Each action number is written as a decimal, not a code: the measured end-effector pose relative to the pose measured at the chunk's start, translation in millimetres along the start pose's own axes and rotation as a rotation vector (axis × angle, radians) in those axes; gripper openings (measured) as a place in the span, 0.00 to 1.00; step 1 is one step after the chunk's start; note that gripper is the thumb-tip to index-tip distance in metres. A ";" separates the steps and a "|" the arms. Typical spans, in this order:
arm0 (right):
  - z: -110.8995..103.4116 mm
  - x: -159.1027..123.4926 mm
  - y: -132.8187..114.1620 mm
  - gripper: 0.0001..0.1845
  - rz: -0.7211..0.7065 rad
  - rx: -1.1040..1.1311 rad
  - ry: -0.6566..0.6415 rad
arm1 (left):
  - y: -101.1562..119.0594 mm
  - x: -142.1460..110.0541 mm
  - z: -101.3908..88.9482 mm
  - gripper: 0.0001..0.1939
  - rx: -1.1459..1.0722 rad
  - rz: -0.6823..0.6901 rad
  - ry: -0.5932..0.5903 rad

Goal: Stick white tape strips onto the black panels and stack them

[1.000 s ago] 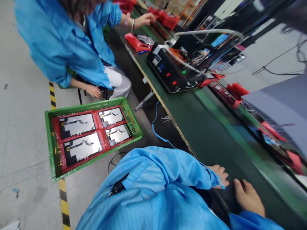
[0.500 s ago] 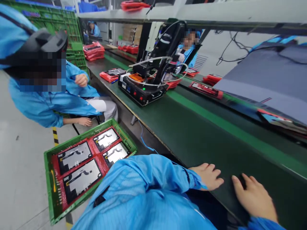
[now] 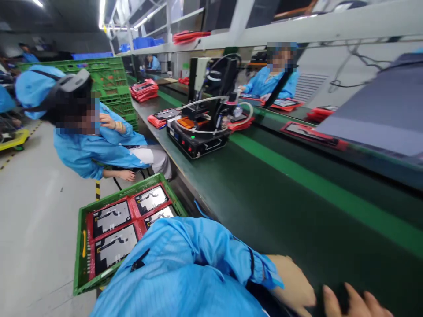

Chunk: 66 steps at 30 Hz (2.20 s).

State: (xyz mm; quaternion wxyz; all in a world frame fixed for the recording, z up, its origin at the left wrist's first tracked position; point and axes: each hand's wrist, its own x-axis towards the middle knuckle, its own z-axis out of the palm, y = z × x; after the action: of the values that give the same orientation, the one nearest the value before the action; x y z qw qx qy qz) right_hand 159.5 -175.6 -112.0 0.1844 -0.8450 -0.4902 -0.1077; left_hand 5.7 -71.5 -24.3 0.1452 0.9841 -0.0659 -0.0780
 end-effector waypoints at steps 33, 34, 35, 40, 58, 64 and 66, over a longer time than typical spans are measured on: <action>-175.8 -104.9 100.0 0.17 1.327 1.095 1.062 | -55.7 92.8 -54.2 0.14 -0.068 -0.476 0.074; -176.4 -100.9 101.7 0.17 1.325 1.116 1.045 | -55.4 93.1 -55.9 0.14 -0.070 -0.464 0.065; -176.2 -97.3 103.2 0.17 1.315 1.132 1.032 | -55.5 93.6 -57.8 0.14 -0.079 -0.451 0.053; -169.1 -87.8 116.3 0.15 1.240 1.049 1.111 | -60.4 100.2 -68.0 0.13 -0.219 -0.398 -0.087; -93.9 128.7 118.3 0.27 0.585 0.150 0.209 | -102.6 162.1 -45.1 0.09 -0.434 -0.439 0.413; -74.5 195.4 178.0 0.26 0.746 -0.090 -0.036 | -117.5 162.3 -41.3 0.07 -0.752 -0.357 0.487; -73.3 200.6 183.2 0.27 0.728 -0.094 -0.041 | -119.8 164.0 -41.0 0.07 -0.792 -0.342 0.493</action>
State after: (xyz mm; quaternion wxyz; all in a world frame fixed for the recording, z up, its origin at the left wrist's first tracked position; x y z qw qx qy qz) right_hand 418.0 -130.7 -10.3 0.1617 -0.9737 -0.1556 -0.0406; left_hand 186.1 28.5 -43.1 0.5043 0.8392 0.1677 0.1154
